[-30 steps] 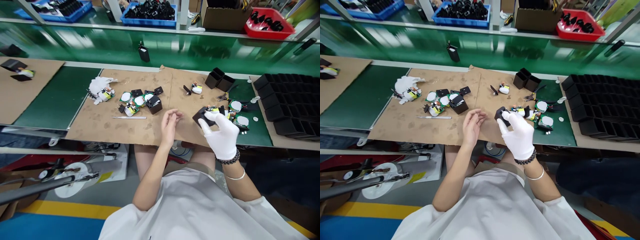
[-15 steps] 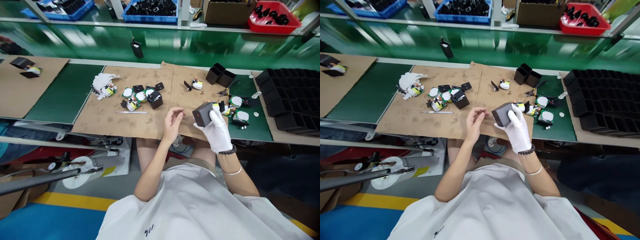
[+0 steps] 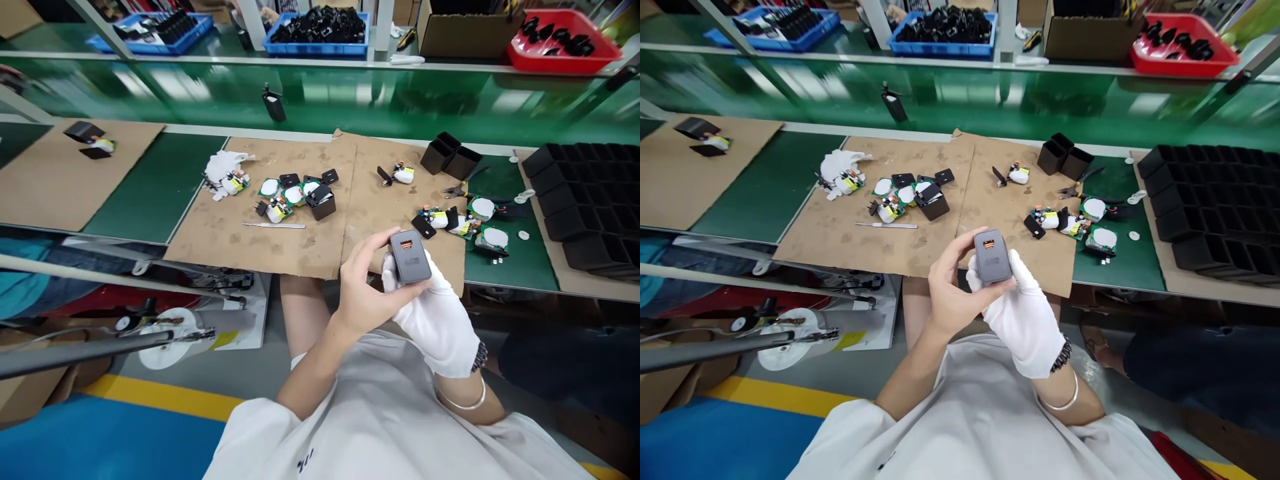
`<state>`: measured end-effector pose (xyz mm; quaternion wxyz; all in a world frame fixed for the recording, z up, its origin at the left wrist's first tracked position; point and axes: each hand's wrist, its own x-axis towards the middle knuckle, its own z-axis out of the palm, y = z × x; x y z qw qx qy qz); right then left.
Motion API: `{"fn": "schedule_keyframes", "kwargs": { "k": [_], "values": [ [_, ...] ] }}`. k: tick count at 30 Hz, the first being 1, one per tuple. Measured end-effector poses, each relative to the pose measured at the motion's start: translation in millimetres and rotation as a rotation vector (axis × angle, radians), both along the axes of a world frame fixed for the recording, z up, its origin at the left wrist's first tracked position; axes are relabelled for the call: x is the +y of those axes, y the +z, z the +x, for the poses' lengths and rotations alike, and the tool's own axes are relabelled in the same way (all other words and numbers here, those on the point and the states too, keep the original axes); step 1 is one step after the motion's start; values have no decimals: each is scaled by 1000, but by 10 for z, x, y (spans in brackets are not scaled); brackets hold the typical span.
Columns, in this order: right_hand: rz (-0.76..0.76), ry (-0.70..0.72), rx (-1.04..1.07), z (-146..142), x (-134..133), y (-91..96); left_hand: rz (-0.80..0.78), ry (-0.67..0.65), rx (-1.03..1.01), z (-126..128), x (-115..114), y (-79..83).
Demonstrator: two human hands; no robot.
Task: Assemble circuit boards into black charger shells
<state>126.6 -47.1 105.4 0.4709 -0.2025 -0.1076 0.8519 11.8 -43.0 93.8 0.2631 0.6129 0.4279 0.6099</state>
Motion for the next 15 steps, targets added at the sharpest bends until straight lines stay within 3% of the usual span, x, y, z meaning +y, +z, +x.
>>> {"fn": "schedule_keyframes", "kwargs": {
  "k": [6, 9, 12, 15],
  "values": [
    [-5, 49, -49, 51, -54, 98, -40, 1, -13, -43, -3, 64],
    [53, 53, -242, 135, 148, 123, 29, -58, 82, -170, 77, -45],
    [280, -171, -599, 196, 824, 178, 100, 41, 322, -313, 244, -334],
    [581, -439, -1141, 203, 1929, 305, 190, 358, 676, -361, 432, -668]
  ]
}}
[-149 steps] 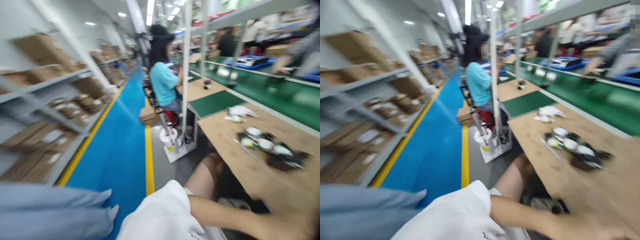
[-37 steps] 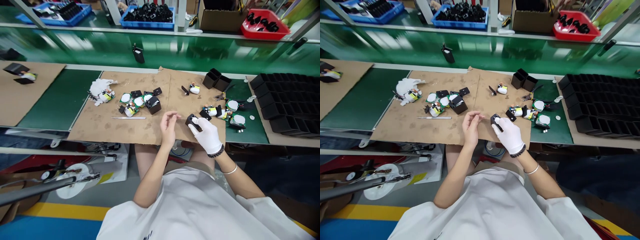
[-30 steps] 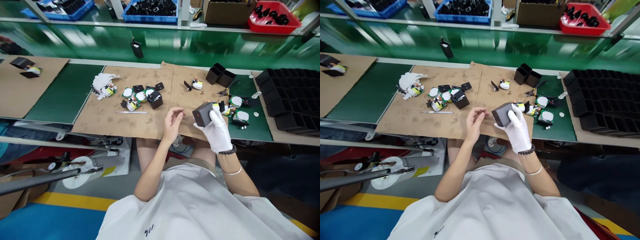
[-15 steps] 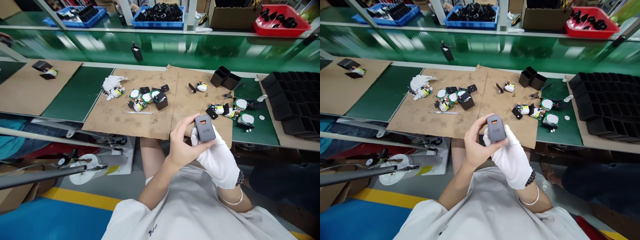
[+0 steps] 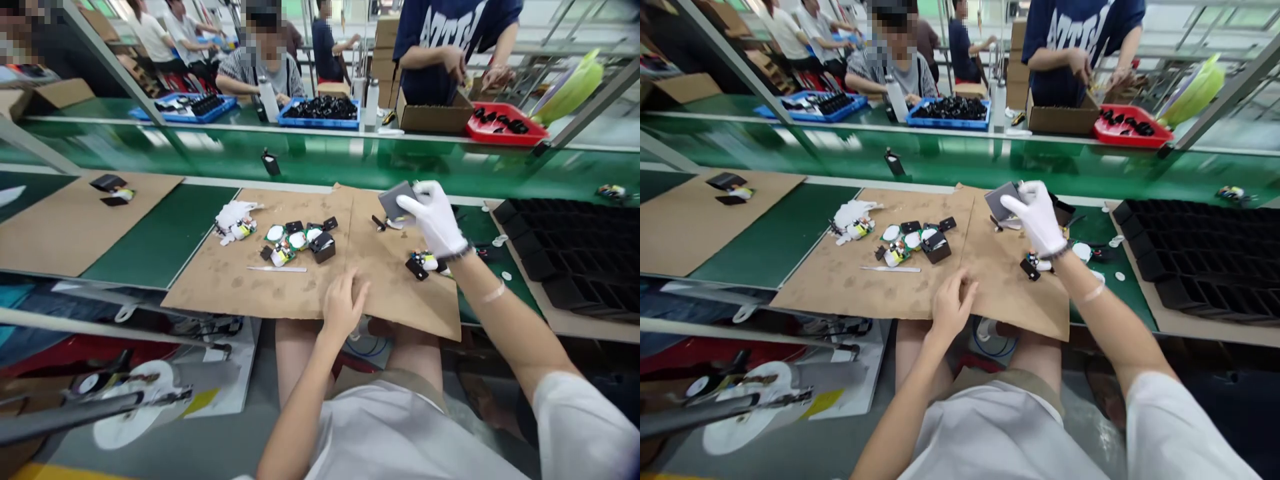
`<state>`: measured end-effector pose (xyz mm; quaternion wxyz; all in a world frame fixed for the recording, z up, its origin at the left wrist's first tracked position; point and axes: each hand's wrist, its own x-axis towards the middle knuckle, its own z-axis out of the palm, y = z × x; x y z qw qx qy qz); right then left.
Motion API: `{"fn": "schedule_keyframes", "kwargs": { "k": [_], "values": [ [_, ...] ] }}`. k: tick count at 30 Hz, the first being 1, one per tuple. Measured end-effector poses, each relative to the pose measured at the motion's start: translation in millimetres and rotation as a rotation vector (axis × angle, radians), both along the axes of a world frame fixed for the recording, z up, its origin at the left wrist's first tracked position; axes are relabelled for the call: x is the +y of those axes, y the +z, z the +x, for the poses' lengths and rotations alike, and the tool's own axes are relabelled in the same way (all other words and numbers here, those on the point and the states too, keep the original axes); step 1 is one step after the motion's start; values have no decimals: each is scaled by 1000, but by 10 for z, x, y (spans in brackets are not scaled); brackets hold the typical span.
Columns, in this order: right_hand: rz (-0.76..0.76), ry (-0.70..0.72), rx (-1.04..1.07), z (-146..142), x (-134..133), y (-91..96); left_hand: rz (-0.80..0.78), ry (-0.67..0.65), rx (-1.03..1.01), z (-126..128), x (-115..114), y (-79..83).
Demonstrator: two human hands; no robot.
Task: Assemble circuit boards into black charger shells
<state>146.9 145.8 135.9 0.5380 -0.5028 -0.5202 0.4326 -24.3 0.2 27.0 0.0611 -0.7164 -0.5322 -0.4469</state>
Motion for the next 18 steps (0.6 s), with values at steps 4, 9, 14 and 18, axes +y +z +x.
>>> {"fn": "schedule_keyframes", "kwargs": {
  "k": [4, 9, 14, 18],
  "values": [
    [-50, -198, -629, -44, 1290, 163, 139, 109, 79, 63, 110, -206],
    [-128, -212, -853, -85, 1760, -30, 243, 153, 123, 111, 104, -227],
    [-175, -108, -1029, -76, 1835, -166, 230, 168, 131, 100, 106, -310],
    [-121, -9, -1163, 210, 1859, 103, 215, 170, 142, 96, 97, -351]
  ]
}}
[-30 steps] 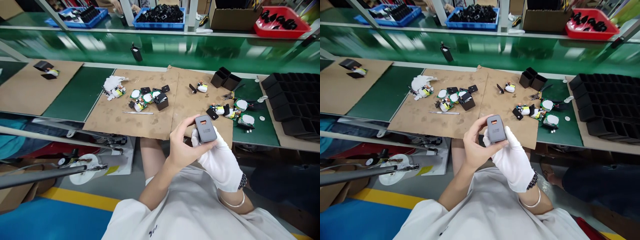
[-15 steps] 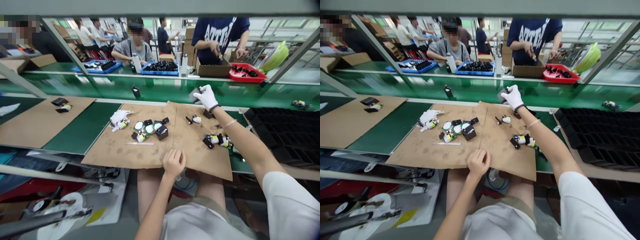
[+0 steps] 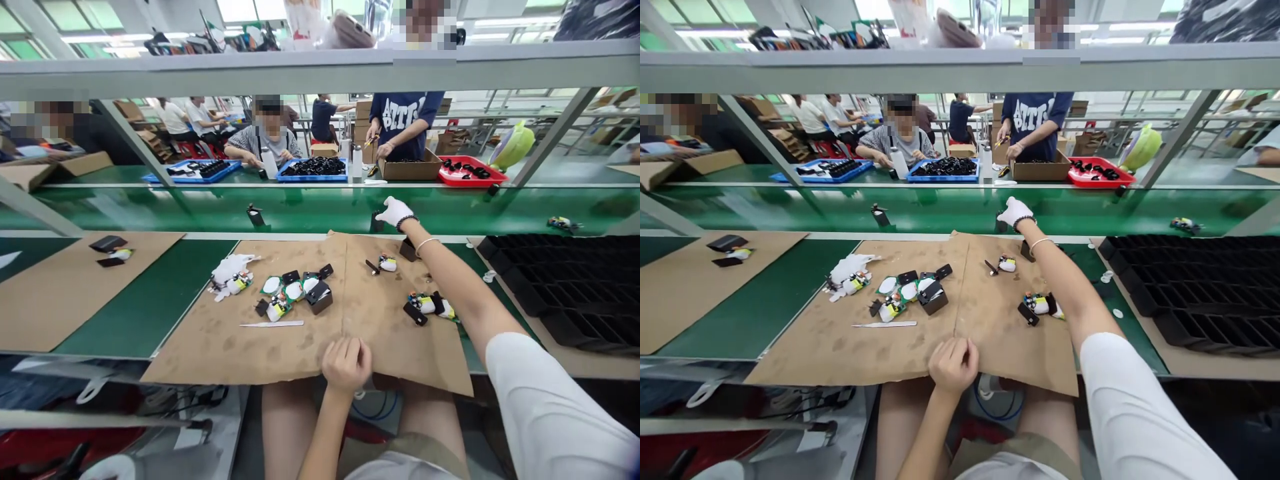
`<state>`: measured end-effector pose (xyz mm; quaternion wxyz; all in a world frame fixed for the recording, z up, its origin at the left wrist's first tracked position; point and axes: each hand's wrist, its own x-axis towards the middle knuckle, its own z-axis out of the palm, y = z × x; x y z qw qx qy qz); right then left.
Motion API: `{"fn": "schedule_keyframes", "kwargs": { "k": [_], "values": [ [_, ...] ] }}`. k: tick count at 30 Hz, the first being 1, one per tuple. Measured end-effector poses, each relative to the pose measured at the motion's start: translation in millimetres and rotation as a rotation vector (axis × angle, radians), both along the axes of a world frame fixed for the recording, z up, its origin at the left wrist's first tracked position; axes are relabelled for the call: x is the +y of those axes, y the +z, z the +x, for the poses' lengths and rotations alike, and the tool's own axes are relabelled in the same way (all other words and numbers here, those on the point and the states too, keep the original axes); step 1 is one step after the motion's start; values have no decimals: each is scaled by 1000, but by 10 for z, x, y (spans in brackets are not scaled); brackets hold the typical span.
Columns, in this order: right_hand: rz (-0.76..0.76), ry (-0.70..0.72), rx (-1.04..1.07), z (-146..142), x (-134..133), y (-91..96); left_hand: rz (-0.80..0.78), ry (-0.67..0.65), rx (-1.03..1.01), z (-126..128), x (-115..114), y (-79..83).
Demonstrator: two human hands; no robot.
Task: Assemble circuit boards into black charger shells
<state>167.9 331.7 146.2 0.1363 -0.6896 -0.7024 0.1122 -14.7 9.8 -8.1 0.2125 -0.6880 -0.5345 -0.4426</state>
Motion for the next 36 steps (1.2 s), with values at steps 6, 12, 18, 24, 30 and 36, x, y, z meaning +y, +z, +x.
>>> {"fn": "schedule_keyframes", "kwargs": {
  "k": [6, 12, 18, 24, 30, 36],
  "values": [
    [-169, 125, -150, 743, -414, 141, 12, -31, 22, -19, -9, 44],
    [-183, 168, -164, 862, -738, -48, 5, -47, 2, -33, -13, 103],
    [-106, 65, -158, 782, -767, -80, -43, -66, -58, -29, -17, 109],
    [117, -76, -102, 665, -1016, 151, -129, -100, -155, -50, -3, 78],
    [388, 209, 99, 197, -2065, 349, -190, -187, -417, -17, -45, 456],
    [332, 507, 558, -210, -3082, 333, -381, -693, -791, 90, -134, 1005]
  ]
}}
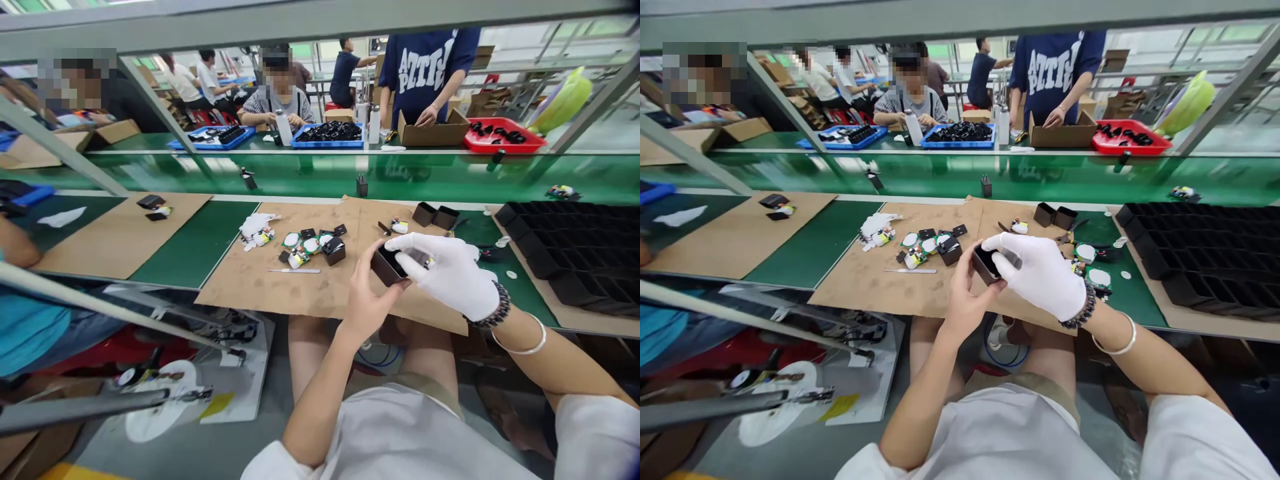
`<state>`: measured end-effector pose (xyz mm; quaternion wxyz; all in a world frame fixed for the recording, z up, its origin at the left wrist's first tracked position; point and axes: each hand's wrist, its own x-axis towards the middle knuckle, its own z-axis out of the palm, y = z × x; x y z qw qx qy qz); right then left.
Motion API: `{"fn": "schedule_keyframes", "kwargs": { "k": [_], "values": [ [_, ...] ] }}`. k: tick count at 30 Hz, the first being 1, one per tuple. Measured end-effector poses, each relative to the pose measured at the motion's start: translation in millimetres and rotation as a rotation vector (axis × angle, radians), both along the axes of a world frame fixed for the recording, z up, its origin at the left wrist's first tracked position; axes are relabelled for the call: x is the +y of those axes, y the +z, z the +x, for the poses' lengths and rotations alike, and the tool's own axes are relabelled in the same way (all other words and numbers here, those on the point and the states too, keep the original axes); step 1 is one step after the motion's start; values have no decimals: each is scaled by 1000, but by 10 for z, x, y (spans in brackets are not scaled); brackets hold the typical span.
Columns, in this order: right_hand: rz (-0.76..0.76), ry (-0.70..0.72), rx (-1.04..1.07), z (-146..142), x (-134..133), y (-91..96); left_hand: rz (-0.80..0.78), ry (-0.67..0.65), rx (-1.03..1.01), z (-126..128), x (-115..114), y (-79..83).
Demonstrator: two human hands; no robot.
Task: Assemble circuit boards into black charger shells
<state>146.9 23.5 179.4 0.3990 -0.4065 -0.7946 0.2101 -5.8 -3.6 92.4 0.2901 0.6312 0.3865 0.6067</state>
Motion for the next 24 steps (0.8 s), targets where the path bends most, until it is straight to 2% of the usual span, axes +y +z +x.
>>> {"fn": "schedule_keyframes", "kwargs": {
  "k": [3, 6, 11, 13, 15, 17, 19, 21, 24],
  "values": [
    [-248, 95, 269, -26, -85, 52, -104, -151, -228, -5, -59, 68],
    [-435, 198, 421, -7, -58, 78, -125, -193, -307, -30, -116, 99],
    [-476, 234, 394, 8, 29, 56, -126, -175, -319, -71, -172, 111],
    [-438, 177, 374, 34, 177, 19, -160, -113, -306, -108, -199, 45],
    [-332, 45, 345, 90, 421, -52, -233, -37, -314, -160, -238, -60],
    [-207, -115, 188, 162, 716, -152, -308, 21, -358, -217, -288, -168],
    [-165, -218, -153, 214, 991, -268, -348, 59, -399, -261, -346, -240],
    [-177, -266, -458, 210, 1195, -392, -349, 96, -409, -281, -404, -256],
    [-206, -267, -655, 91, 1361, -586, -278, 159, -363, -275, -480, -197]
  ]
}}
